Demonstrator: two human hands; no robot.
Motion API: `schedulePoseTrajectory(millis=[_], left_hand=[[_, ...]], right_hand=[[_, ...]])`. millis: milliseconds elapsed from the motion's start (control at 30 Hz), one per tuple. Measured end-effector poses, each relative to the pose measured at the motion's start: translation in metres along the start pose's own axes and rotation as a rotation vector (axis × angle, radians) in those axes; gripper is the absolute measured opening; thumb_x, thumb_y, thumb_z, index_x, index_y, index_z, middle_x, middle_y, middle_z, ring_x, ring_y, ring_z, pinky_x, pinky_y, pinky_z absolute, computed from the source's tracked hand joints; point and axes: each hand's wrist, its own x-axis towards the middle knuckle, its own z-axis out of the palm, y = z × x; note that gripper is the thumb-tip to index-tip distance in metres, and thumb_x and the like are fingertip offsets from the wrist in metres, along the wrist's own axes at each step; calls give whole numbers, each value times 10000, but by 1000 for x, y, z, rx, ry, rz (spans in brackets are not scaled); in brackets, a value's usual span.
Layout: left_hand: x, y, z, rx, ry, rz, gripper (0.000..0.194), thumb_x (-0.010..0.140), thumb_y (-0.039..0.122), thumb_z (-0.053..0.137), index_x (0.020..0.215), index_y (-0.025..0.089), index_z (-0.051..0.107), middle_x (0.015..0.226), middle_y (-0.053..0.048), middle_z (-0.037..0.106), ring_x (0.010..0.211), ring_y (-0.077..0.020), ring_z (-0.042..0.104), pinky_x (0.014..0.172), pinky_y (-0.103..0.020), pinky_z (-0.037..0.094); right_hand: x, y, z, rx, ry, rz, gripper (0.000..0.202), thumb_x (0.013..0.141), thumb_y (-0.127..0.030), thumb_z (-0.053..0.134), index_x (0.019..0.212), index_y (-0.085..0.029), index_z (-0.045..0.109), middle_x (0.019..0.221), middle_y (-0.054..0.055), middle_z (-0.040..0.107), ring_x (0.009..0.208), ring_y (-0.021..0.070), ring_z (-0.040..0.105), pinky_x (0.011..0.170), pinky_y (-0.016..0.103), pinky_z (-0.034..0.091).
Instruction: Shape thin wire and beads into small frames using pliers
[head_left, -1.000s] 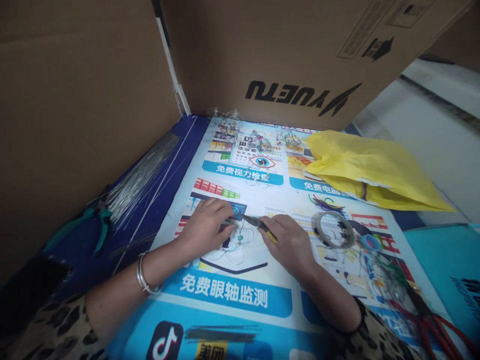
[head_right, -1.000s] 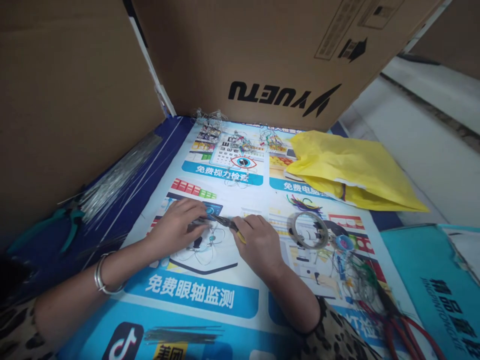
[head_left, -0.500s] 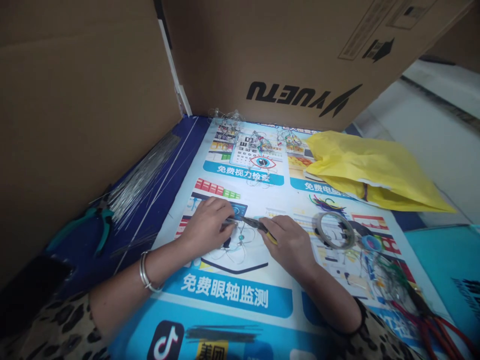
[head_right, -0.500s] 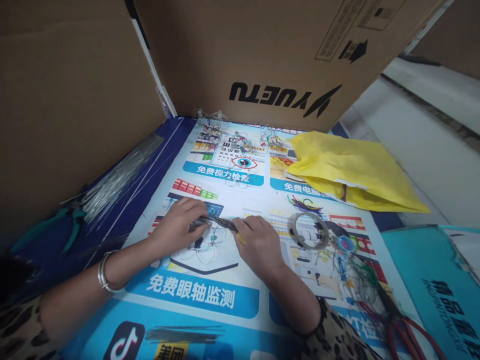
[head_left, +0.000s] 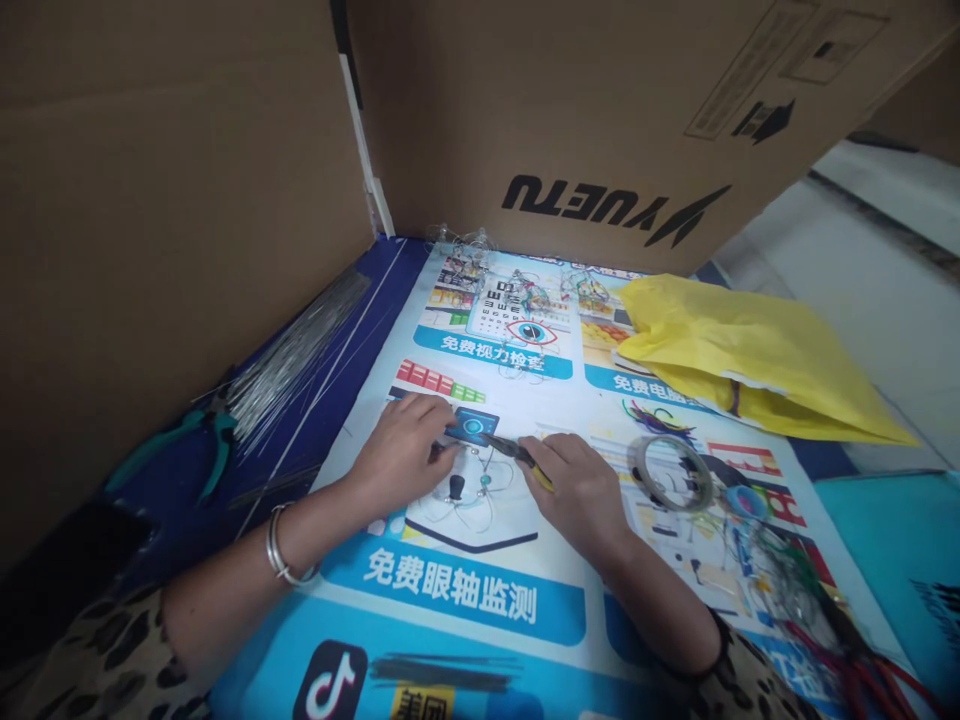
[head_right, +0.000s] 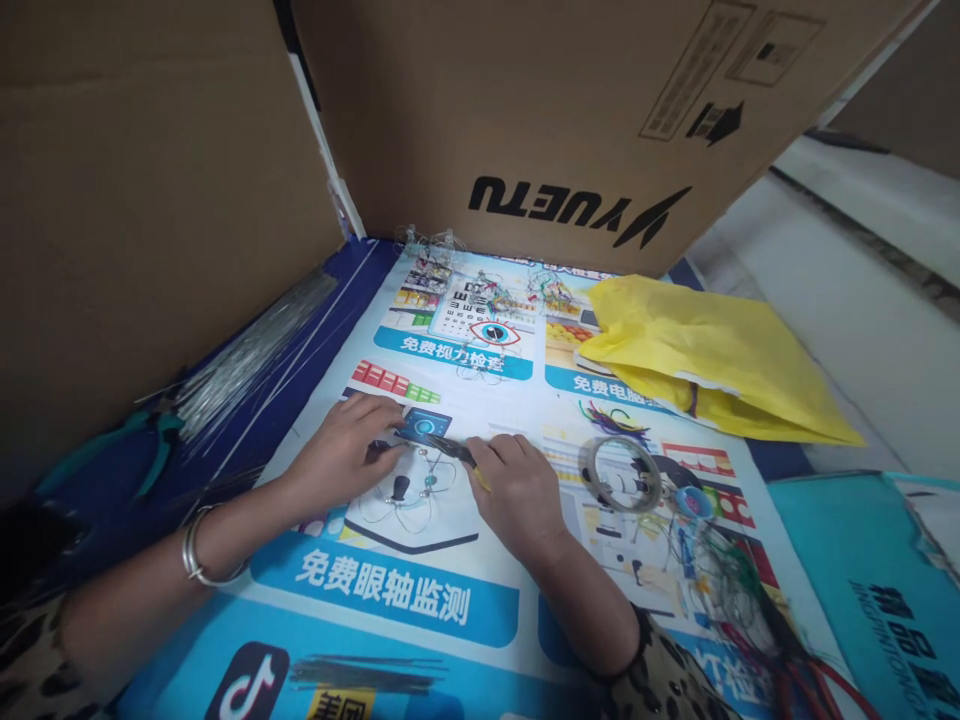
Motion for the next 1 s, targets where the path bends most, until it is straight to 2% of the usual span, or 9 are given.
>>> schedulePoseTrajectory(millis=[300, 433, 600, 833, 1000], left_hand=[[1, -12, -7, -55, 45, -84, 109, 754, 183, 551, 862, 175, 559, 966, -59, 591, 948, -235, 512, 822, -385, 409], [-2, -19, -7, -76, 74, -70, 92, 753, 171, 552, 843, 175, 569, 972, -52, 598, 955, -227, 511, 840, -389, 405], [-3, -22, -5, -89, 53, -59, 49, 773, 199, 562, 798, 174, 595, 1037, -60, 588, 989, -232, 503, 857, -407, 402], [-2, -21, -4, -182, 49, -24, 169, 820, 153, 498, 780, 204, 654, 1023, -28, 612, 996, -200, 518, 870, -373, 398], [-2, -22, -3, -206, 52, -18, 161, 823, 170, 506, 780, 202, 658, 987, -28, 633, 976, -199, 528, 855, -366, 398]], right_hand=[[12, -3, 0, -45, -15, -37, 204, 844, -239, 521, 1003, -182, 636, 812, 59, 618, 783, 177, 532, 678, 288, 419], [16, -3, 3, -44, -23, -57, 215, 843, -232, 514, 1015, -186, 633, 810, 59, 613, 783, 179, 527, 679, 295, 421], [18, -4, 5, -39, -25, -90, 211, 849, -241, 506, 1008, -182, 631, 824, 58, 616, 790, 178, 522, 688, 289, 412], [17, -6, 6, -34, -32, -110, 204, 839, -227, 515, 1002, -179, 630, 805, 53, 611, 768, 176, 516, 681, 286, 410], [13, -2, 5, -20, -4, -100, 194, 846, -234, 511, 988, -181, 632, 816, 53, 614, 779, 171, 526, 683, 279, 417]])
